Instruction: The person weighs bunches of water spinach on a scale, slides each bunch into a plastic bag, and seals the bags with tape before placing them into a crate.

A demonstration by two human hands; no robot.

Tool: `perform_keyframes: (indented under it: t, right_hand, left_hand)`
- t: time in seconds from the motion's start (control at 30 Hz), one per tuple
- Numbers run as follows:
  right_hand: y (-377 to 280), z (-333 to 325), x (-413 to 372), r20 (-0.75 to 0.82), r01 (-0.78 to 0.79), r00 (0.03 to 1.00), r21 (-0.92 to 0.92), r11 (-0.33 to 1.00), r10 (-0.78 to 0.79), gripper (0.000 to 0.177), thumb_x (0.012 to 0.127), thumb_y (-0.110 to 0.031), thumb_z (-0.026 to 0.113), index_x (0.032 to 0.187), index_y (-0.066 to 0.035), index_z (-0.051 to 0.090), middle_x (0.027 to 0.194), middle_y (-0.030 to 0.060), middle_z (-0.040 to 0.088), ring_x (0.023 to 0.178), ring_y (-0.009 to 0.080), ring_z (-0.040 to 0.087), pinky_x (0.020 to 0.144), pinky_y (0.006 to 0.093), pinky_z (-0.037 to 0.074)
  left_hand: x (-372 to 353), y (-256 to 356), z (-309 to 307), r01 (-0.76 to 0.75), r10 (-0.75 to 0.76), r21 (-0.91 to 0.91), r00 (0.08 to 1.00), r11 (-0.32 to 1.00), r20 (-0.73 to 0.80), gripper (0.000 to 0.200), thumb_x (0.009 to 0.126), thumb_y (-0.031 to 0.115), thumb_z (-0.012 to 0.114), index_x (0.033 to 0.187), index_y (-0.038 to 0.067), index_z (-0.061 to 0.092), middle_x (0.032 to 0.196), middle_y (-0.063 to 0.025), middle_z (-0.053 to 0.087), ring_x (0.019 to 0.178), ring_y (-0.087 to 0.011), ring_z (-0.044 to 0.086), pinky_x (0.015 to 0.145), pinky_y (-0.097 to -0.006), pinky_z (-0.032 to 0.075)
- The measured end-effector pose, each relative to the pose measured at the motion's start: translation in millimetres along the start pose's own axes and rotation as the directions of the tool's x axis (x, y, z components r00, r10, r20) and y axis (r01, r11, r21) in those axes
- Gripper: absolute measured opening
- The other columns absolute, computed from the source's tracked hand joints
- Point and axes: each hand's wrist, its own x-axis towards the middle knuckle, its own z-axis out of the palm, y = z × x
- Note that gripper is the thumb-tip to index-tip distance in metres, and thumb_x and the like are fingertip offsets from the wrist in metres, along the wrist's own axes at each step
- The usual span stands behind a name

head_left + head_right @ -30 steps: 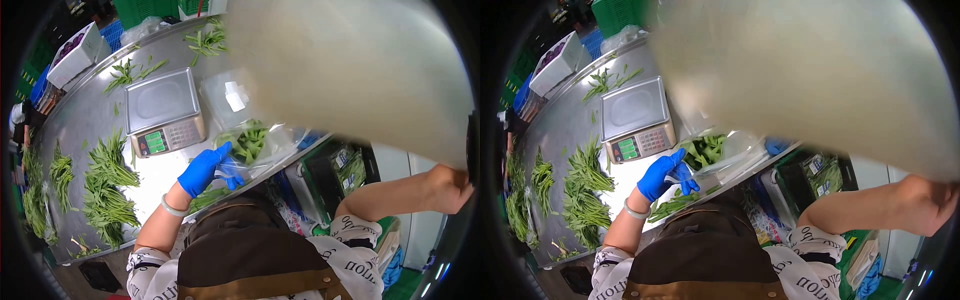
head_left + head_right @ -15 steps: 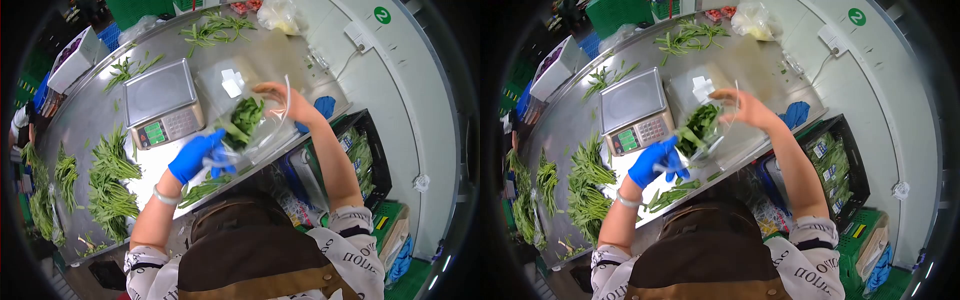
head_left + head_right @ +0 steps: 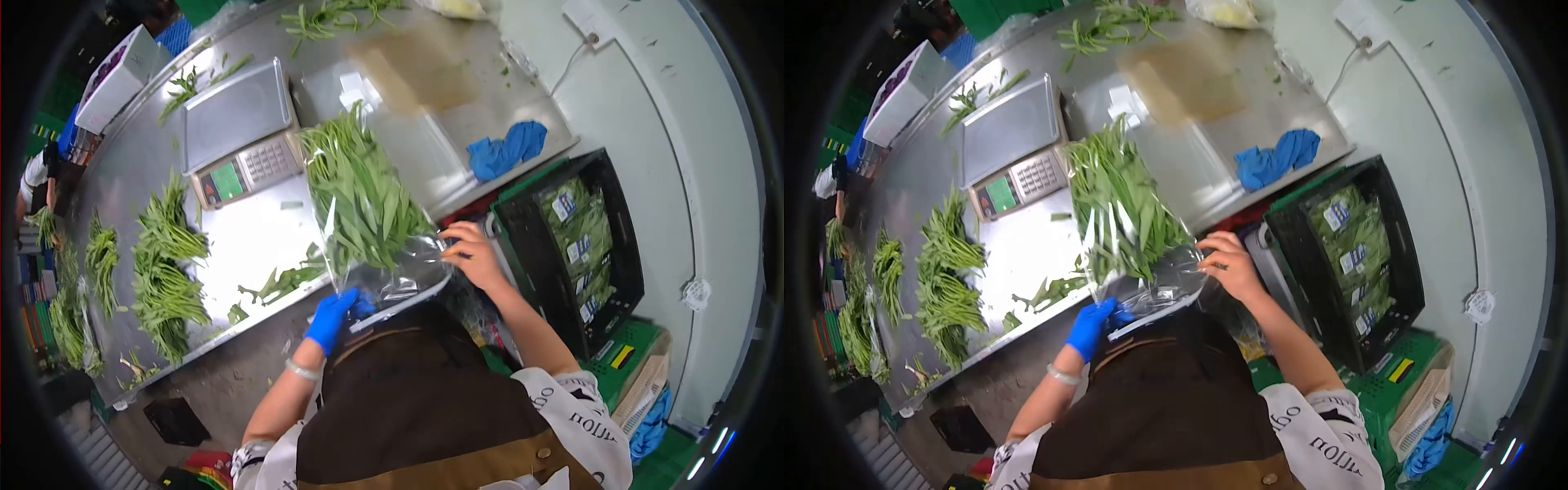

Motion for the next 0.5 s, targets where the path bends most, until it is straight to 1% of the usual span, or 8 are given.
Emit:
perform_keyframes:
  t: [0.1, 0.2, 0.27, 0.3, 0.33, 0.37, 0.43, 0.5]
  right_hand:
    - [53.0, 37.4, -66.5, 0.097, -0.150, 0.981, -0.142, 0.978, 0.165, 0.008, 0.072, -0.002, 0.068, 0.080, -0.004, 0.069, 0.109, 0.0078, 0.064, 0.110, 0.0263, 0.053, 0.092, 0.0340, 0.042]
    - [68.4, 40.8, -85.3, 0.033, -0.400, 0.916, 0.153, 0.904, 0.400, 0.013, 0.076, -0.001, 0.065, 0.088, -0.005, 0.069, 0.109, 0.0085, 0.064, 0.101, 0.0245, 0.059, 0.088, 0.0318, 0.045]
    - [73.2, 40.0, -86.8, 0.113, -0.533, 0.842, 0.318, 0.784, 0.527, 0.033, 0.085, -0.002, 0.059, 0.118, 0.000, 0.055, 0.107, 0.0099, 0.063, 0.103, 0.0179, 0.059, 0.088, 0.0297, 0.046]
    - [67.8, 44.7, -88.3, 0.134, -0.584, 0.803, 0.371, 0.722, 0.581, 0.036, 0.085, -0.002, 0.059, 0.121, 0.000, 0.052, 0.103, 0.0110, 0.064, 0.097, 0.0186, 0.061, 0.083, 0.0291, 0.048]
    - [61.6, 49.6, -90.1, 0.156, -0.630, 0.759, 0.420, 0.653, 0.632, 0.039, 0.086, -0.003, 0.058, 0.124, 0.000, 0.049, 0.100, 0.0121, 0.065, 0.092, 0.0193, 0.063, 0.079, 0.0286, 0.050]
    - [63.7, 49.5, -95.8, 0.297, -0.700, 0.712, 0.379, 0.605, 0.636, 0.039, 0.086, -0.002, 0.058, 0.124, 0.000, 0.048, 0.098, 0.0120, 0.065, 0.088, 0.0193, 0.064, 0.075, 0.0279, 0.050]
    - [68.9, 47.2, -108.4, 0.552, -0.814, 0.567, 0.263, 0.518, 0.611, 0.039, 0.087, -0.002, 0.057, 0.125, 0.001, 0.046, 0.093, 0.0120, 0.066, 0.079, 0.0194, 0.065, 0.069, 0.0266, 0.051]
    - [71.8, 41.1, -119.5, 0.420, -0.780, 0.625, 0.367, 0.507, 0.658, 0.032, 0.088, -0.003, 0.056, 0.119, 0.001, 0.049, 0.087, 0.0116, 0.067, 0.071, 0.0170, 0.065, 0.062, 0.0248, 0.050]
  left_hand:
    - [46.8, -92.1, -34.5, 0.119, -0.119, 0.020, 0.993, 0.993, 0.010, 0.030, 0.095, 0.024, 0.052, 0.108, -0.002, 0.061, 0.099, -0.0132, 0.067, 0.086, -0.0208, 0.064, 0.081, -0.0314, 0.051]
    - [31.6, -111.2, -25.9, 0.090, -0.086, -0.199, 0.996, 0.976, 0.029, 0.032, 0.096, 0.025, 0.051, 0.112, -0.001, 0.060, 0.102, -0.0143, 0.066, 0.090, -0.0235, 0.064, 0.084, -0.0345, 0.050]
    - [15.7, -92.4, -14.4, 0.118, -0.105, -0.375, 0.993, 0.919, 0.055, 0.034, 0.096, 0.027, 0.050, 0.114, 0.000, 0.060, 0.103, -0.0144, 0.066, 0.092, -0.0249, 0.064, 0.087, -0.0363, 0.049]
    - [15.9, -96.9, -16.4, 0.106, -0.090, -0.424, 0.994, 0.899, 0.059, 0.036, 0.097, 0.029, 0.048, 0.116, 0.000, 0.059, 0.102, -0.0138, 0.067, 0.094, -0.0262, 0.063, 0.091, -0.0373, 0.046]
    - [17.8, -109.3, -25.2, -0.045, 0.050, -0.099, 0.998, 0.994, 0.042, 0.036, 0.097, 0.028, 0.048, 0.115, 0.000, 0.060, 0.102, -0.0136, 0.067, 0.094, -0.0256, 0.063, 0.090, -0.0363, 0.046]
    - [18.9, -113.1, -29.0, -0.198, 0.186, 0.240, 0.980, 0.950, 0.075, 0.035, 0.096, 0.028, 0.047, 0.114, 0.000, 0.060, 0.102, -0.0134, 0.067, 0.094, -0.0251, 0.063, 0.090, -0.0353, 0.046]
    - [17.3, -125.1, -32.2, -0.108, 0.124, 0.193, 0.990, 0.975, -0.069, 0.030, 0.094, 0.022, 0.050, 0.110, -0.001, 0.061, 0.103, -0.0135, 0.068, 0.094, -0.0235, 0.063, 0.085, -0.0320, 0.047]
    - [20.1, -129.7, -32.3, -0.069, 0.080, 0.125, 0.993, 0.990, -0.087, 0.028, 0.093, 0.020, 0.049, 0.108, -0.001, 0.061, 0.106, -0.0144, 0.067, 0.096, -0.0225, 0.063, 0.084, -0.0314, 0.047]
